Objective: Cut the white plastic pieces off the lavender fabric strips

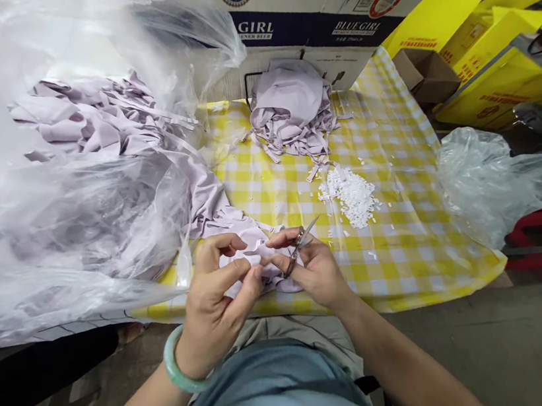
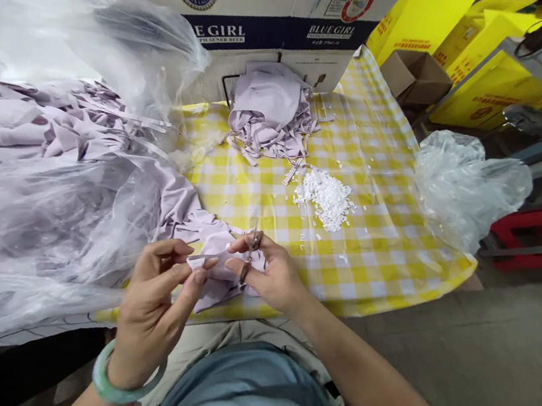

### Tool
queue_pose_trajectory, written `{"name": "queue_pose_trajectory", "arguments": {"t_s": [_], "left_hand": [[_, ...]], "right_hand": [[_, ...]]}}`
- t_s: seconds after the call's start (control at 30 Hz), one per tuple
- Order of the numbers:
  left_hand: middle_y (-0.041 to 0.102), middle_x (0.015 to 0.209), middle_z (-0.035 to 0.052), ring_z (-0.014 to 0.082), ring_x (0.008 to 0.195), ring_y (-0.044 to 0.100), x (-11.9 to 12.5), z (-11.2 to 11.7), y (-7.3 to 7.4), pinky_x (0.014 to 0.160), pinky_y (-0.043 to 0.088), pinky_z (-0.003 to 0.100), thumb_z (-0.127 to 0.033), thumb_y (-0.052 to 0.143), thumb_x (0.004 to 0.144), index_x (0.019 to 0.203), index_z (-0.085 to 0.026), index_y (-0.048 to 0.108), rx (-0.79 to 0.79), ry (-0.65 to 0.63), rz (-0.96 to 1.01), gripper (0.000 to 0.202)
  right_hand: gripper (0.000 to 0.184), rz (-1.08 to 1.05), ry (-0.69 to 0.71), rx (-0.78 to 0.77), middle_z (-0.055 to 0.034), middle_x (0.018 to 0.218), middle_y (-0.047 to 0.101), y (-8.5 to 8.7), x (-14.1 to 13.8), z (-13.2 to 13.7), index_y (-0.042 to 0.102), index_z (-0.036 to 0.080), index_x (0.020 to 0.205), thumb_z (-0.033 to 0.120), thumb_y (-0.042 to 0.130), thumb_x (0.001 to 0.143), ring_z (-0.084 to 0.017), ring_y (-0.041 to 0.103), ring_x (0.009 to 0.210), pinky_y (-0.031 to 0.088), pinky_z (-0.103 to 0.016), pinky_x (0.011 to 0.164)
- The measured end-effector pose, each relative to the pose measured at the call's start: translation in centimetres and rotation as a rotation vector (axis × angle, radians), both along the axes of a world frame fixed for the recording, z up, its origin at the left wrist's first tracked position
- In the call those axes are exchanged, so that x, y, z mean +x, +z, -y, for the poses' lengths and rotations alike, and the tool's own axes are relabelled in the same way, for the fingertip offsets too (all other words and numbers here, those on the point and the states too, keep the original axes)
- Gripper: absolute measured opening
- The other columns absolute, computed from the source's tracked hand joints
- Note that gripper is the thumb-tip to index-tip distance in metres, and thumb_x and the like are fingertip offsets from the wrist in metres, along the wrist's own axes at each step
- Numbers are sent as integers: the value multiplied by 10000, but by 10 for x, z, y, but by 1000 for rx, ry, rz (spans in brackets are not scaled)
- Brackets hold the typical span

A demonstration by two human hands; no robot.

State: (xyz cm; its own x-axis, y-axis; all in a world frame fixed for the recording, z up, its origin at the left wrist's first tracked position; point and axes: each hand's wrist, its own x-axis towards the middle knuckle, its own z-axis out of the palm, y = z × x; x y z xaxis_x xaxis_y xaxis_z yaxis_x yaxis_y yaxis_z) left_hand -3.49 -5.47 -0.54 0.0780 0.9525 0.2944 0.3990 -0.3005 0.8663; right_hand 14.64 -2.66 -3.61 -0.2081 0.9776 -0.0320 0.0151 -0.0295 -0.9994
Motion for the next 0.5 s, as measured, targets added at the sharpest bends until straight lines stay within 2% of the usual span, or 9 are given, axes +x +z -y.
{"name": "queue_pose_trajectory", "arguments": {"t_s": [0.07, 0.17, 0.33, 0.4, 0.5], "left_hand": [[537, 1009, 70, 185, 1006, 534, -4, -1, 4, 862, 437, 297, -142, 584, 915, 862, -187, 735, 0, 7, -23, 167], [573, 956, 53, 183, 1020, 543, -8, -2, 5, 850, 445, 278, -185, 556, 952, 951, -221, 731, -133, -82, 105, 180], [582, 942, 45, 162, 880, 567, -2, -1, -1, 821, 453, 287, -272, 515, 984, 925, -231, 744, -349, -172, 365, 240], [572, 937, 51, 173, 894, 561, 2, -1, -4, 844, 451, 299, -278, 526, 974, 865, -217, 741, -371, -177, 433, 249], [553, 1007, 75, 207, 967, 541, 5, -3, -3, 884, 453, 323, -292, 559, 942, 749, -182, 711, -363, -187, 473, 269]], "right_hand": [[204, 10, -5, -29, -33, 950, 667, -3, 3, -2, 635, 222, 928, 389, 694, 828, -187, 626, 924, 485, -341, 882], [238, 16, 15, -103, -36, 946, 675, -5, 3, -1, 631, 219, 932, 412, 709, 818, -193, 633, 923, 485, -359, 891], [372, -12, 112, -148, -36, 944, 651, 1, 0, 5, 623, 208, 962, 442, 793, 729, -189, 624, 875, 508, -330, 791], [362, 66, 155, -70, -24, 880, 629, 6, 3, 5, 608, 209, 917, 473, 777, 735, -170, 592, 782, 486, -309, 706], [369, 291, 227, 158, -9, 766, 576, 14, 13, 2, 574, 208, 755, 526, 759, 732, -163, 522, 709, 425, -311, 671]]}}
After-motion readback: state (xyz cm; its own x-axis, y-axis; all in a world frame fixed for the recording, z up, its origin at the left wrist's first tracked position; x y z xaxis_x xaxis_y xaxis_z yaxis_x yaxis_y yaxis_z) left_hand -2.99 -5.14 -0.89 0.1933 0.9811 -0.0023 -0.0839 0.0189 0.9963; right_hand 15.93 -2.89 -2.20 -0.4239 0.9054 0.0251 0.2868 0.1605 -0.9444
